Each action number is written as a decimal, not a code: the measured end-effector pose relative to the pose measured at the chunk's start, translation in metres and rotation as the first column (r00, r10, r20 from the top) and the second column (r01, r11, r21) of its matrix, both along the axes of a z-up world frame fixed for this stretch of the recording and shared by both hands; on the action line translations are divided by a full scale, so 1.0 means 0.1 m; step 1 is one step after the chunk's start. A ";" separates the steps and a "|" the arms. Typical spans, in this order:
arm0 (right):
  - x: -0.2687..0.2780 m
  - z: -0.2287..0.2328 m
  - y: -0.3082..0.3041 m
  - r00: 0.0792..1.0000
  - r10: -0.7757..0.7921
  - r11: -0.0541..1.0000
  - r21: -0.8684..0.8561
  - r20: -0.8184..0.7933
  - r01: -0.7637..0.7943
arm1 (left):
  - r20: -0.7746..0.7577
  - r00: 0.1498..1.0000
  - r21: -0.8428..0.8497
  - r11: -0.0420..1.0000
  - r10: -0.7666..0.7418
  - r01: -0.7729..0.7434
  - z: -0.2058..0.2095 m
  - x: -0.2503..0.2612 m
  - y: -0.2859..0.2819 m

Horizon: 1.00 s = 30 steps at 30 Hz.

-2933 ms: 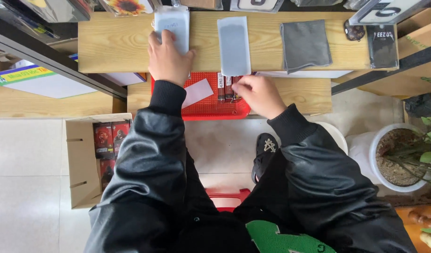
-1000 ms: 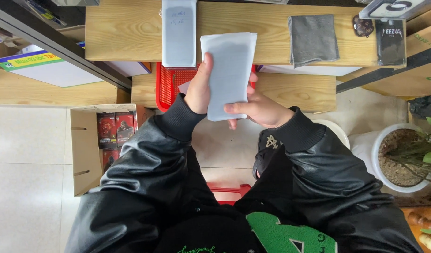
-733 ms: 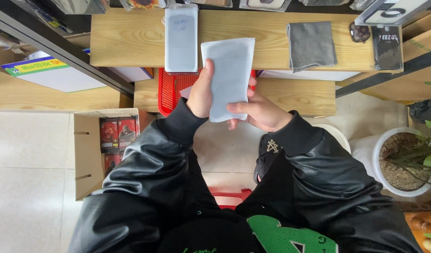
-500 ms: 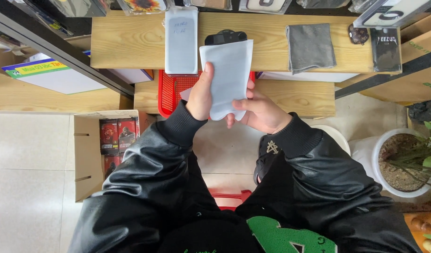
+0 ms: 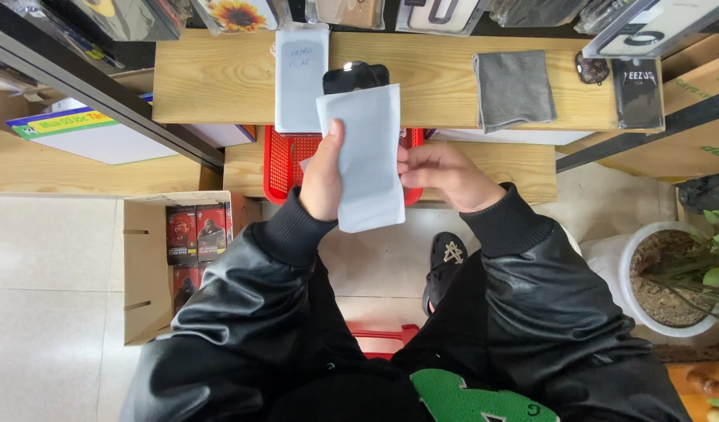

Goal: Inspecting various screen protectors by removing them from their packaging sleeves and examining them.

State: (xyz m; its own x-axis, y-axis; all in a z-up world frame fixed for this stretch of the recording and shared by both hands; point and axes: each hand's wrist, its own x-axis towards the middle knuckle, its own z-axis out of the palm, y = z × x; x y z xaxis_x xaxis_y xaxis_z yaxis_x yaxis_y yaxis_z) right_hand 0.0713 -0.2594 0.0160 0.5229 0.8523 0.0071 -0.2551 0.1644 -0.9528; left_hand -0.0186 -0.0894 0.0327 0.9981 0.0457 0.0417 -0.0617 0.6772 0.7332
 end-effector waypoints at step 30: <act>0.41 0.17 -0.21 0.792 -0.256 0.813 0.320 -0.554 0.487 | -0.061 0.570 -0.385 0.547 -0.819 0.744 -0.27 -0.30 -0.33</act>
